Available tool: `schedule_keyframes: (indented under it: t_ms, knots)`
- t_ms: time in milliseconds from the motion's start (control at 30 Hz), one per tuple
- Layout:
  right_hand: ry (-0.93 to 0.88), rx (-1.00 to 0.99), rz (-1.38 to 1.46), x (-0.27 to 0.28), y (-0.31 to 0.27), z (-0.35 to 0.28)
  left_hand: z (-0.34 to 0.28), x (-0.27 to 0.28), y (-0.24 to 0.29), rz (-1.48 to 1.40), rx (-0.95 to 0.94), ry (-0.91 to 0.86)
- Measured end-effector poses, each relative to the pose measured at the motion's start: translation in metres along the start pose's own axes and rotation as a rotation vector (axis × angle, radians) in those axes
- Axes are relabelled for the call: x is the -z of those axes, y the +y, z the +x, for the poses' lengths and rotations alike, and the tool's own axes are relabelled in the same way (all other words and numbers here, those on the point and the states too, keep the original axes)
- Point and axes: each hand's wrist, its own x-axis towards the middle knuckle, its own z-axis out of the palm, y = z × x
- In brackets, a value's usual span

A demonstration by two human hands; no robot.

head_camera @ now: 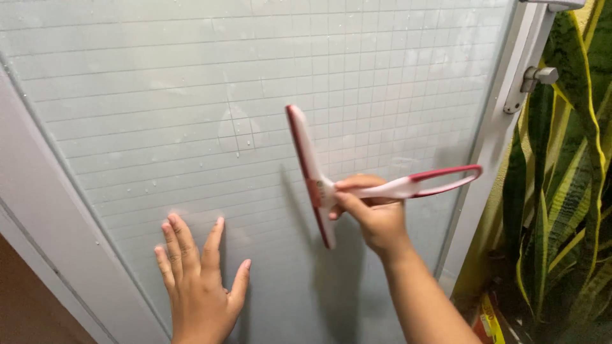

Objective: Using a squeegee to apply a frosted vinyl wrap to a glass door, smoothing out bubbles and liquid.

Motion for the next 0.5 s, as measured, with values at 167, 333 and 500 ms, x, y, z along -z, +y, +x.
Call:
schedule_keyframes:
  t_ms: [167, 333, 500]
  knots:
    - [0.041, -0.063, -0.028, 0.024, 0.011, 0.006, -0.003, -0.003, 0.005, 0.008, -0.014, 0.003]
    - [0.193, -0.069, -0.148, 0.083, 0.0, 0.016, -0.004, -0.002, 0.003, 0.017, -0.038, 0.002]
    - [0.404, -0.065, -0.015, 0.149, -0.02, 0.013, -0.005, -0.005, 0.001, 0.046, -0.034, 0.013]
